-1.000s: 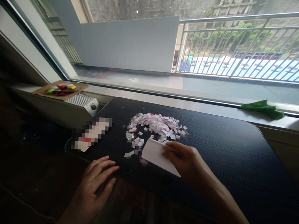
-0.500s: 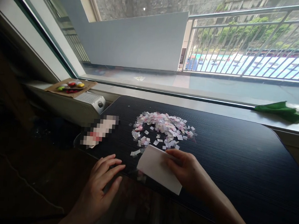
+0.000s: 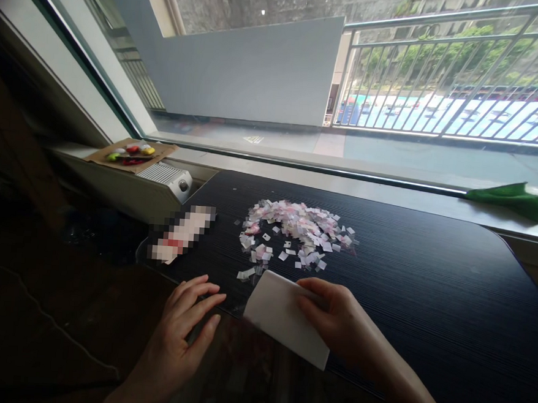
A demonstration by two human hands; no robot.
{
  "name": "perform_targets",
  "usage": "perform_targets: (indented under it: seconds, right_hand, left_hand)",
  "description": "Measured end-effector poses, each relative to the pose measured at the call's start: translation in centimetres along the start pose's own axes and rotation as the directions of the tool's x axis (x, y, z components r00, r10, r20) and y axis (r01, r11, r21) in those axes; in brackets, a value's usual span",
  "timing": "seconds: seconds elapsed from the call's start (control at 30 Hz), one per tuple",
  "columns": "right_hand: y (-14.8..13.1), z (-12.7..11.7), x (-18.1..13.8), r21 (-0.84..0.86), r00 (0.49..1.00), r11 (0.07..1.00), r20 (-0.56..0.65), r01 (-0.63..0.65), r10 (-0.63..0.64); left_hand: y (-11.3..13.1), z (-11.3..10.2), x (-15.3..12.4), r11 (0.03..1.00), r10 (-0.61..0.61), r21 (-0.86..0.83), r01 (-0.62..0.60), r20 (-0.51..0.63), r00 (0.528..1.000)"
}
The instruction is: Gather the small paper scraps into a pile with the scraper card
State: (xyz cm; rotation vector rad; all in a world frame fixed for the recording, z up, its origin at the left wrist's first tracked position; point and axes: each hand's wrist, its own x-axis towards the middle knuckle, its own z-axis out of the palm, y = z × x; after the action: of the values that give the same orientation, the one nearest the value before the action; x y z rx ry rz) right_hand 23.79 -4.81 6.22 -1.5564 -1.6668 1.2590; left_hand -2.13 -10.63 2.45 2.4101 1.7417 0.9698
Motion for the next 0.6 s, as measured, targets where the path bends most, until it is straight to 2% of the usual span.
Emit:
perform_targets:
  seconds: [0.07, 0.17, 0.3, 0.43, 0.6]
  right_hand:
    - [0.1, 0.1, -0.5, -0.043, 0.999, 0.998, -0.026, 0.036, -0.037]
    - [0.2, 0.0, -0.7, -0.081, 0.989, 0.995, -0.131, 0.057, -0.067]
    - [0.1, 0.3, 0.6, -0.103, 0.963, 0.991, -0.244, 0.088, -0.111]
    - [-0.2, 0.8, 2.2, -0.157, 0.965, 0.982, -0.222, 0.108, -0.142]
    - [-1.2, 0.4, 1.5, -0.288, 0.967, 0.950, -0.183, 0.121, -0.179]
  left_hand:
    - [0.0, 0.0, 0.0, 1.000, -0.007, 0.001, 0.007, 0.000, 1.000]
    - [-0.1, 0.1, -0.1, 1.000, -0.015, 0.002, 0.015, 0.005, 1.000]
    - [-0.2, 0.2, -0.2, 1.000, -0.012, 0.011, 0.011, 0.039, 0.999]
    - [-0.1, 0.2, -0.2, 1.000, -0.017, 0.010, 0.016, 0.039, 0.999]
    - [-0.4, 0.2, -0.4, 0.999, -0.035, 0.016, 0.035, 0.036, 0.999]
